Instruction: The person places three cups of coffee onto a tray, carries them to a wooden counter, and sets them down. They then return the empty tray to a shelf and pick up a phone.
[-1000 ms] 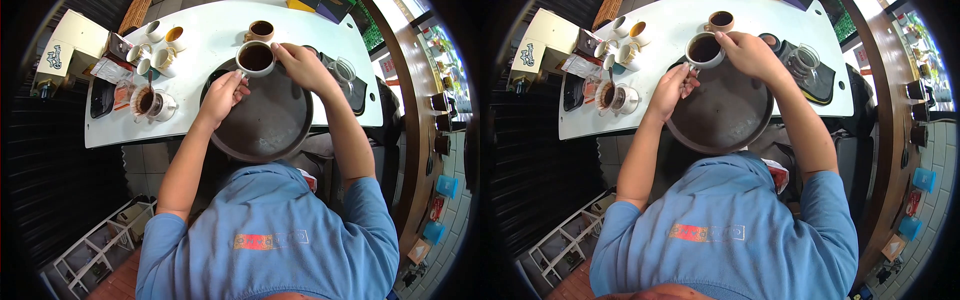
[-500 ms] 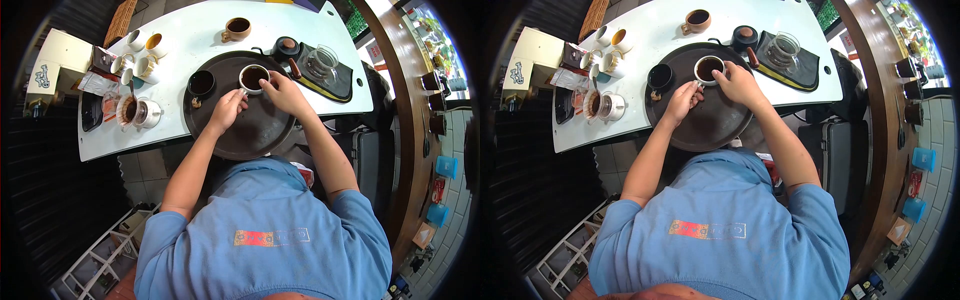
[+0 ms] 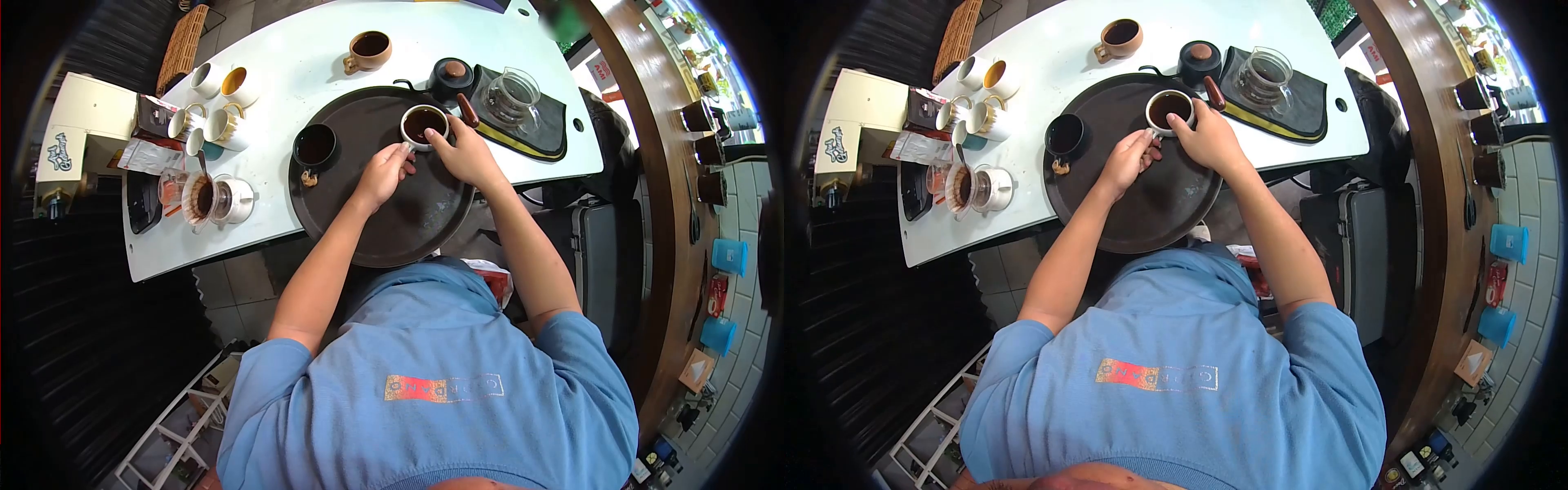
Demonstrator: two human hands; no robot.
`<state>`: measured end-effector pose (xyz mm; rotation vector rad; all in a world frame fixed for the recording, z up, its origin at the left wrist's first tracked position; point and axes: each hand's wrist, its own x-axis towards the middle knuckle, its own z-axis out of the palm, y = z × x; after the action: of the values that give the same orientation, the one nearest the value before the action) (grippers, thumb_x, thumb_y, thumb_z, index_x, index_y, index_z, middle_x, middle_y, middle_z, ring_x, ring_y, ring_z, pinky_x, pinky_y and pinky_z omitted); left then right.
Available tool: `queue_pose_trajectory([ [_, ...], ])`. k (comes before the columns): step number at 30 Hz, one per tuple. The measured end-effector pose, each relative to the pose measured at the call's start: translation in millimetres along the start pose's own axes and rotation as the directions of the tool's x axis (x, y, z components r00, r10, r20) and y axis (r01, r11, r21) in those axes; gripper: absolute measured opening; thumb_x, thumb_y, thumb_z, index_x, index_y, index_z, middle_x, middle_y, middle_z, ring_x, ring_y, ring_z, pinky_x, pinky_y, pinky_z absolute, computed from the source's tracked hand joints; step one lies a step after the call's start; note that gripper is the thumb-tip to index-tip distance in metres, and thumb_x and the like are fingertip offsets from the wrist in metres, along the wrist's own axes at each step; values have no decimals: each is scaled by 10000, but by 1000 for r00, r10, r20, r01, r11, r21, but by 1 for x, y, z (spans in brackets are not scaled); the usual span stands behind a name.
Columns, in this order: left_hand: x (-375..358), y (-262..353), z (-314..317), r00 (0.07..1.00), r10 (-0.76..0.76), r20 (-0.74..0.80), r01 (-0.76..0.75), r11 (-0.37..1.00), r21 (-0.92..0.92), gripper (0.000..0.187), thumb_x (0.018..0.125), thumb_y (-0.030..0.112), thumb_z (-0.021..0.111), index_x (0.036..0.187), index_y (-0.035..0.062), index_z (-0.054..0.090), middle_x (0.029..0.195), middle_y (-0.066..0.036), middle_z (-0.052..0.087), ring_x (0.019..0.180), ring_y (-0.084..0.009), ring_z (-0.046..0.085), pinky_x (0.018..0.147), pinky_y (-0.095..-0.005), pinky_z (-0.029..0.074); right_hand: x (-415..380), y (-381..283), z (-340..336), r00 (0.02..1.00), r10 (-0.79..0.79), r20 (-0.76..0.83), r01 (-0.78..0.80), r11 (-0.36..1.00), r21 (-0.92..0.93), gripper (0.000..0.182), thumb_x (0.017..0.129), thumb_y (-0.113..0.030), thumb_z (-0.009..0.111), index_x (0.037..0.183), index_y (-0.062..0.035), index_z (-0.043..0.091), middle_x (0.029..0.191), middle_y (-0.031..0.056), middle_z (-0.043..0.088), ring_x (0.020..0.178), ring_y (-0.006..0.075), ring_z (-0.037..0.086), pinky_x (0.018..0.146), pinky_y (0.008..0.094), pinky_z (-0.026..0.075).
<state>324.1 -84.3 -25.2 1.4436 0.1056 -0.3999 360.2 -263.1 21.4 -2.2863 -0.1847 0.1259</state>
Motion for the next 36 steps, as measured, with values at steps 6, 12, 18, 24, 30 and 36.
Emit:
queue_pose_trajectory([
  [6,0,3,1,1000,-6,7,5,997,76,308,1011,302,413,940,54,581,760,3,552,638,-31,417,588,-176,361,-2,3,2,1000,25,2,-26,1000,15,529,869,-398,592,1158,43,548,1042,282,626,1004,410,605,880,425,468],
  [12,-1,6,0,1000,23,15,-26,981,194,336,1013,305,408,997,27,597,739,4,550,633,-42,428,594,-191,377,-5,2,-1,1000,25,16,-26,999,40,548,862,-396,603,1186,41,537,1051,272,627,1011,407,604,885,426,466],
  [18,-14,43,-13,999,-13,-52,37,876,481,397,967,378,506,1107,15,588,776,-30,643,679,-80,547,643,-230,438,-14,-24,-31,996,-39,-76,28,991,-133,622,816,-421,656,1219,38,539,1043,230,648,988,363,628,848,409,488],
  [24,4,109,-60,992,75,-100,-15,863,506,366,965,404,503,1049,66,617,699,12,572,605,-45,448,559,-199,375,34,-63,-67,980,-174,-91,160,976,-146,543,830,-423,645,1124,32,613,933,188,689,867,319,676,786,382,523],
  [30,78,141,-113,987,9,-159,65,887,457,454,969,466,454,1085,43,574,809,-29,568,620,-68,468,542,-199,391,132,-85,-44,991,-125,47,131,976,-174,611,868,-485,566,1182,39,594,1012,212,677,964,355,650,887,378,491],
  [36,137,123,-142,971,-203,-128,240,852,465,483,983,478,384,1127,31,496,835,-49,566,581,-74,477,484,-200,386,211,-78,4,989,-72,129,114,928,-354,632,904,-517,467,1078,71,618,974,247,667,949,364,641,862,405,490],
])
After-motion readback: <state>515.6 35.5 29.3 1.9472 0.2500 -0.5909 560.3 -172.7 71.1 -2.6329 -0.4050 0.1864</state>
